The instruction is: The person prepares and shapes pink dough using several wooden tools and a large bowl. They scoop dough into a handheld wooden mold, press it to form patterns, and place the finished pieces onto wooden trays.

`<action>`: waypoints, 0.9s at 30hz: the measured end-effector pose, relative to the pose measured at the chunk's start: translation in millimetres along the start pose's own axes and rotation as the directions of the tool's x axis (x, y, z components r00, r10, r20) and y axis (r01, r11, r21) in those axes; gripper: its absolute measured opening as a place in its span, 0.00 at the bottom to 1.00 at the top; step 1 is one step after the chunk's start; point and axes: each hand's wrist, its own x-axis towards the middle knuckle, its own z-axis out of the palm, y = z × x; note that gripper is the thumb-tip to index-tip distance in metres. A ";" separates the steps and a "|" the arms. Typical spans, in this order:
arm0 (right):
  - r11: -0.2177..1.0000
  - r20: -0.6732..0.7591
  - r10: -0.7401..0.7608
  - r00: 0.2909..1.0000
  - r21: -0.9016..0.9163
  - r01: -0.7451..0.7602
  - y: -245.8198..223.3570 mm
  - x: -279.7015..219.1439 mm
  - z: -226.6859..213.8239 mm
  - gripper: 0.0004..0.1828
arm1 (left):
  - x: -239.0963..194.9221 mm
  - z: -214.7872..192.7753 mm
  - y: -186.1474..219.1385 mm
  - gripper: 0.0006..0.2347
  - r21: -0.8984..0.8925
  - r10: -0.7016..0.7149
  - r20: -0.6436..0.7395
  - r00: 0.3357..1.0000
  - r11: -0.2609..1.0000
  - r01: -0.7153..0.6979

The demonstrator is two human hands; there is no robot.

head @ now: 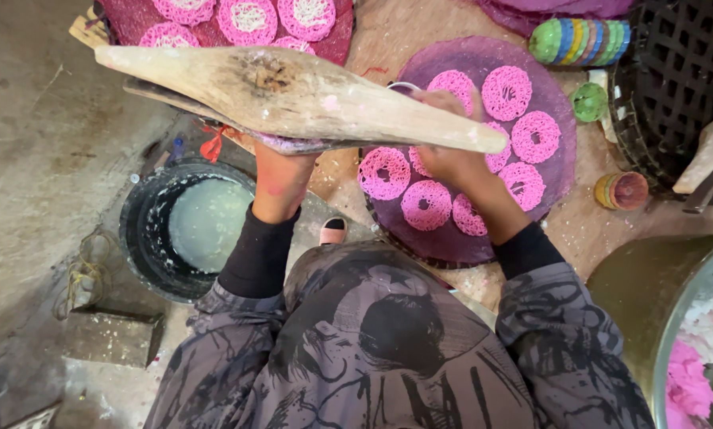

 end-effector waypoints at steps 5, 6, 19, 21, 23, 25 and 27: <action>0.970 0.476 0.027 0.879 -0.223 0.091 -61.2 -2.6 36.0 0.28 | 0.0 1.2 1.7 0.23 0.008 -0.059 -0.027 0.998 0.998 0.059; 0.876 0.372 -0.082 0.924 -0.416 0.245 -71.4 -4.9 46.3 0.30 | -0.2 0.2 2.2 0.23 0.019 -0.068 -0.037 0.997 0.997 0.069; 0.783 0.498 -0.171 0.850 -0.456 0.424 -112.1 -3.2 81.9 0.18 | -7.6 -3.8 0.5 0.20 -0.048 -0.123 -0.094 0.988 0.992 0.119; 0.862 0.475 -0.129 0.870 -0.381 0.335 -113.5 2.6 78.4 0.14 | -7.6 -3.2 -0.3 0.17 -0.045 -0.159 -0.099 0.982 0.987 0.155; 0.904 0.458 -0.074 0.886 -0.343 0.254 -110.3 6.3 70.9 0.12 | -7.0 -3.2 -1.3 0.16 -0.064 -0.170 -0.083 0.982 0.984 0.165; 0.920 0.446 -0.008 0.895 -0.347 0.181 -104.0 4.7 59.5 0.10 | -6.8 -3.5 -2.4 0.16 -0.089 -0.174 -0.078 0.982 0.982 0.167; 0.968 0.378 -0.043 0.925 -0.211 0.132 -97.2 -0.8 47.1 0.09 | -6.1 -3.7 -2.5 0.15 -0.121 -0.171 -0.083 0.982 0.980 0.160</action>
